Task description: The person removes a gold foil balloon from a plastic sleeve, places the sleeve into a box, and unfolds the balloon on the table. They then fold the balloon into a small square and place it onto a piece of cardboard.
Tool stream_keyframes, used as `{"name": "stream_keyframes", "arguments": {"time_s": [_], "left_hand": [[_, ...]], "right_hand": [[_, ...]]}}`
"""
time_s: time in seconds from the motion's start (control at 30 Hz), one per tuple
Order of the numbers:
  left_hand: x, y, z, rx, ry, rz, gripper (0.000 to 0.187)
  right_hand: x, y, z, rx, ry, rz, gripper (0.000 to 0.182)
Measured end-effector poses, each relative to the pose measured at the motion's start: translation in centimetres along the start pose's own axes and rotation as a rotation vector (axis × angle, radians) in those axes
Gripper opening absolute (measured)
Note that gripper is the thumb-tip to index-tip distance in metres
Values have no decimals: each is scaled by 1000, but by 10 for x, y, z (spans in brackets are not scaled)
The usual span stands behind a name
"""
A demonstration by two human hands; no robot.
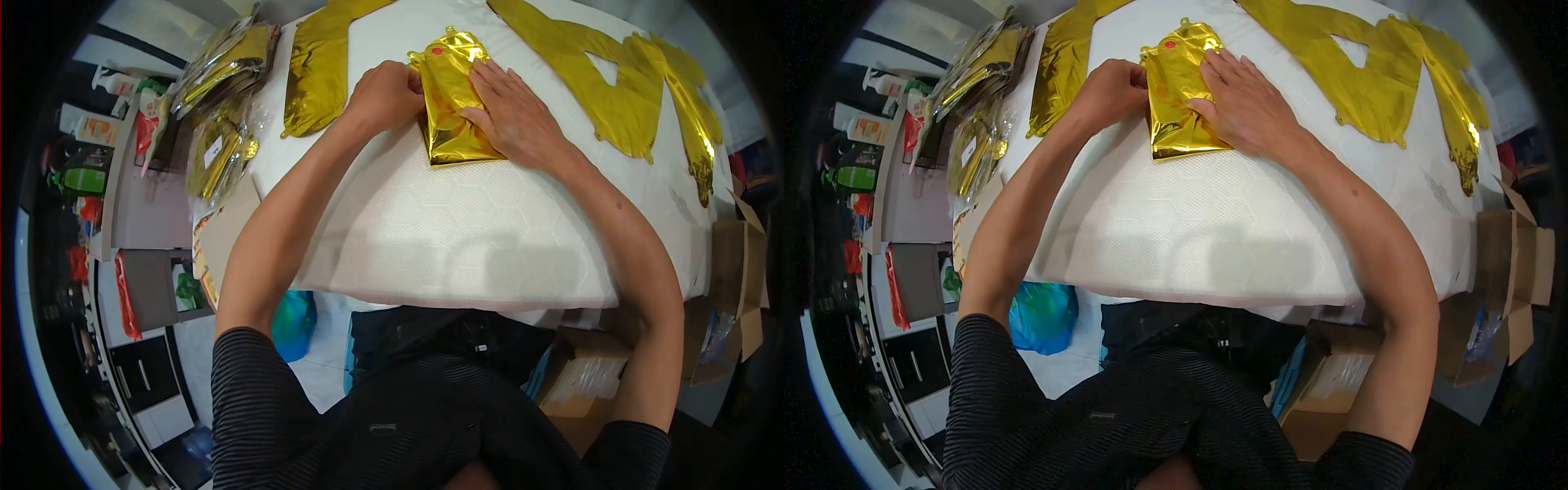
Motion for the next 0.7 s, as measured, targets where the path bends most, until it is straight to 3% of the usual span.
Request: {"name": "stream_keyframes", "arguments": {"time_s": [0.1,0.2,0.33,0.4,0.63,0.7], "left_hand": [[0,-1,12,97,12,-62,20],[-13,5,9,270,169,-414,14],[-14,8,7,245,290,-555,8],[-9,7,6,348,342,-678,6],[1,6,-3,349,377,-796,18],[1,4,-5,210,247,-722,17]], "right_hand": [[-1,-2,1,0,2,5,68],[-2,-4,0,-24,13,-2,69],[-2,-5,0,-27,10,-7,68],[-3,-8,0,-50,20,2,68],[-2,-8,0,-20,2,26,70],[-2,-8,0,-15,-2,12,71]]}}
Point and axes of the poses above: each hand's wrist, its own z-axis towards the middle knuckle, its own y-axis out of the back of the hand, x = y × z, the point moved 3 cm from there along z, towards the middle knuckle, and after that the axes turned 15 degrees about -z, right-handed, at the moved point
